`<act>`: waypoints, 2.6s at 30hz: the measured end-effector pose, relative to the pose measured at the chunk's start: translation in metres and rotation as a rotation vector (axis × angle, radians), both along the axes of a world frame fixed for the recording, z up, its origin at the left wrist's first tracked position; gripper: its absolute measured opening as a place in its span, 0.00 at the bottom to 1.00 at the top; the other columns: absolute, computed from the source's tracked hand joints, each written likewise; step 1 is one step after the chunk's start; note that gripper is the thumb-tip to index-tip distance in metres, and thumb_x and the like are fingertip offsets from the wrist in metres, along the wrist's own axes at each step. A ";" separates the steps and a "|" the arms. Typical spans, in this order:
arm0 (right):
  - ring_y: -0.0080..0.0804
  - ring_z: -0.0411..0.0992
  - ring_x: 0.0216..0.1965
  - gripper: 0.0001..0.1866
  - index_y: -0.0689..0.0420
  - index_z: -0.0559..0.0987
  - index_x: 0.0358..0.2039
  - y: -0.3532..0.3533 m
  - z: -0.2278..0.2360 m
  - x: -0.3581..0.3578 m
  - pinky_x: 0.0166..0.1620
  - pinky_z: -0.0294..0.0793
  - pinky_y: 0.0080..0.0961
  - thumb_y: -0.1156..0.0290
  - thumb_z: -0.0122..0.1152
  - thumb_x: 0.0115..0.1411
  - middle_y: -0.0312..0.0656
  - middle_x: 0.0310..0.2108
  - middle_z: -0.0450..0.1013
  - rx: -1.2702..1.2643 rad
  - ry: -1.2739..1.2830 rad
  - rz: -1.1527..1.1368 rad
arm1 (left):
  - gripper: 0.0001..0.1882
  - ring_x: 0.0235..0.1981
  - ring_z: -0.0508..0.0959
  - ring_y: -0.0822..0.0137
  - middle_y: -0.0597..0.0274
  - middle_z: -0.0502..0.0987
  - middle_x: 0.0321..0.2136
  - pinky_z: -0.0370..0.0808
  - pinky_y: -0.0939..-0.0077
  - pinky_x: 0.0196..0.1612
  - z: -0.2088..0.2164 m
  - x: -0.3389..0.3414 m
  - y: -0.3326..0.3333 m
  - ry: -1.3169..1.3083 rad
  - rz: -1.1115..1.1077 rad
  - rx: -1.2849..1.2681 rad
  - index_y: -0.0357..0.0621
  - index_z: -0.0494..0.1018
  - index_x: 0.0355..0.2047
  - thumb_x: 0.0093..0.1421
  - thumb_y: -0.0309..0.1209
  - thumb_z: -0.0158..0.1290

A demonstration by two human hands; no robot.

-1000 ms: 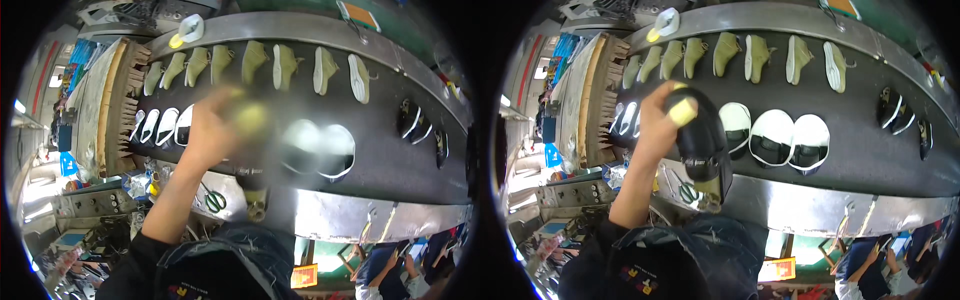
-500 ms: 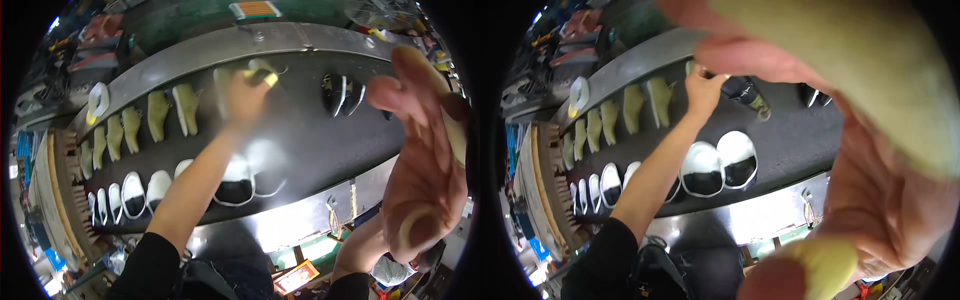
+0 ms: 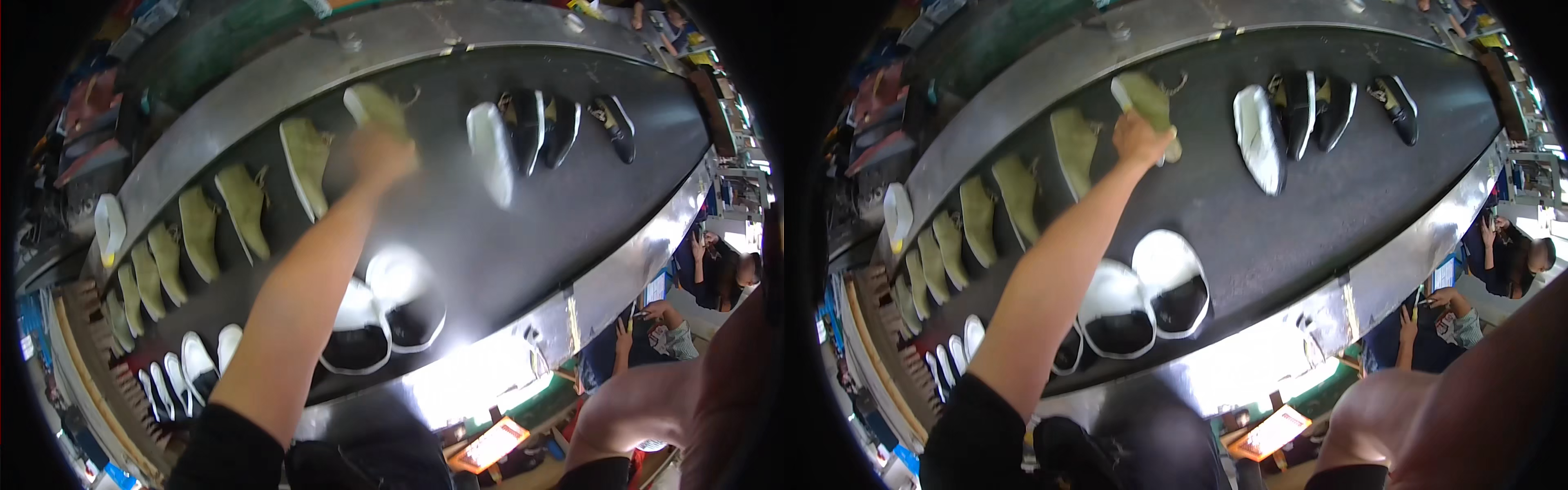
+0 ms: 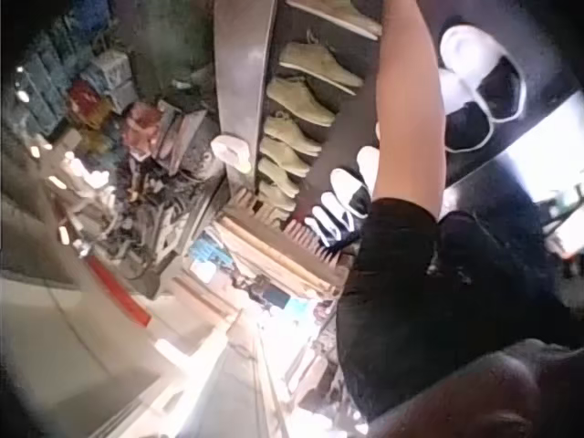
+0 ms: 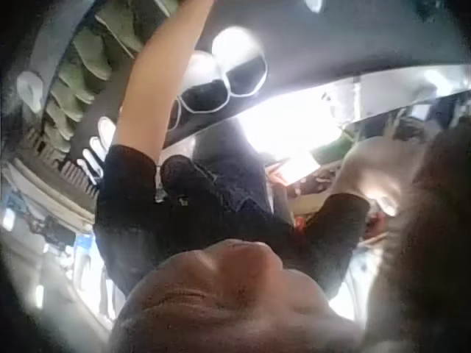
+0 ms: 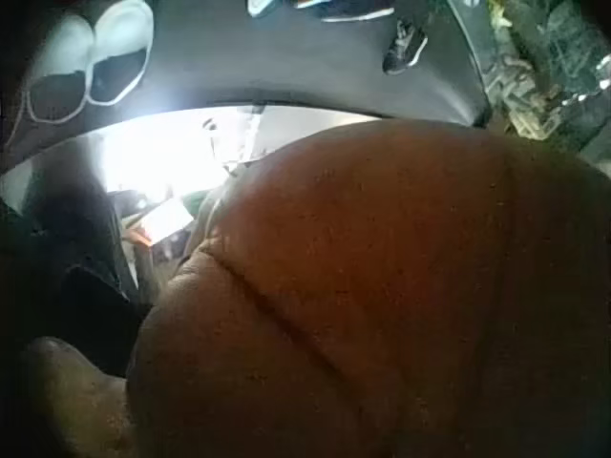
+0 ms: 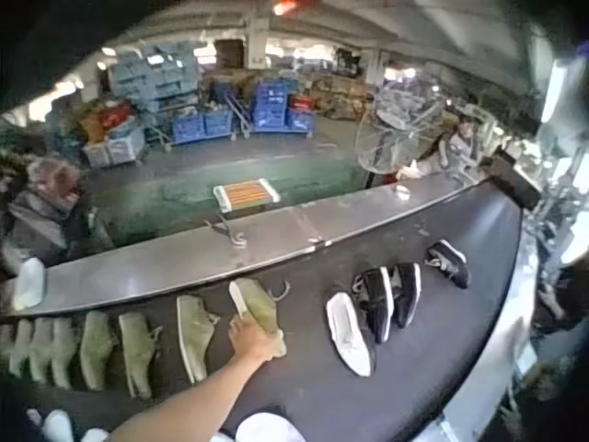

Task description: The person repeatedly takes shoes and soles from a conveyor belt, fits each shoe into a toe lasting machine to press and shape it, and places the shoes back onto the conveyor belt.

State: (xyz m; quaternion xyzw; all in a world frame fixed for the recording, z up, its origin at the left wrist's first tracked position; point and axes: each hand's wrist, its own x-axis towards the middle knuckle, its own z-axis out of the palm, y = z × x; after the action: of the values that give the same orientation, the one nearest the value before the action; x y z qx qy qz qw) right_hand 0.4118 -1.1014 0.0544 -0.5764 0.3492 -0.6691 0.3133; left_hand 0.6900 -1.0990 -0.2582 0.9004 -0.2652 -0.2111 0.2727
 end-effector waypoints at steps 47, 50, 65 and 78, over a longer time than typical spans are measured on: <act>0.19 0.65 0.29 0.08 0.61 0.76 0.35 0.227 -0.129 -0.031 0.35 0.65 0.18 0.71 0.53 0.60 0.34 0.30 0.72 0.694 0.531 0.897 | 0.30 0.46 0.73 0.69 0.59 0.76 0.44 0.68 0.77 0.51 0.114 -0.105 0.450 0.832 0.189 -0.448 0.37 0.68 0.55 0.49 0.25 0.59; 0.22 0.70 0.31 0.13 0.63 0.76 0.40 0.265 -0.115 0.022 0.37 0.71 0.21 0.68 0.48 0.63 0.38 0.33 0.73 1.117 0.280 1.017 | 0.30 0.47 0.73 0.69 0.55 0.76 0.48 0.69 0.74 0.52 0.159 -0.109 0.537 0.720 0.005 -0.445 0.35 0.69 0.53 0.48 0.27 0.62; 0.36 0.76 0.39 0.18 0.63 0.75 0.43 0.644 -0.131 -0.009 0.45 0.75 0.32 0.62 0.45 0.65 0.47 0.40 0.76 1.459 0.802 1.840 | 0.11 0.26 0.72 0.78 0.65 0.79 0.28 0.70 0.80 0.30 0.273 -0.328 0.908 -0.091 1.193 -0.909 0.36 0.78 0.36 0.61 0.32 0.55; 0.14 0.61 0.31 0.12 0.61 0.74 0.32 0.984 -0.031 -0.183 0.35 0.63 0.17 0.65 0.51 0.65 0.29 0.27 0.68 0.441 0.817 2.740 | 0.22 0.33 0.73 0.70 0.59 0.76 0.34 0.70 0.75 0.40 0.359 -0.588 1.092 -0.725 2.029 -0.800 0.34 0.73 0.39 0.66 0.45 0.45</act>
State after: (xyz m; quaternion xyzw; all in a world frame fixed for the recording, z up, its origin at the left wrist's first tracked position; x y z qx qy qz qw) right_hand 0.2288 -0.1172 0.0233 -0.5398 -0.3094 0.4256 0.6571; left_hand 0.1020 -0.0073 0.1004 0.5562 0.4713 0.4766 0.4913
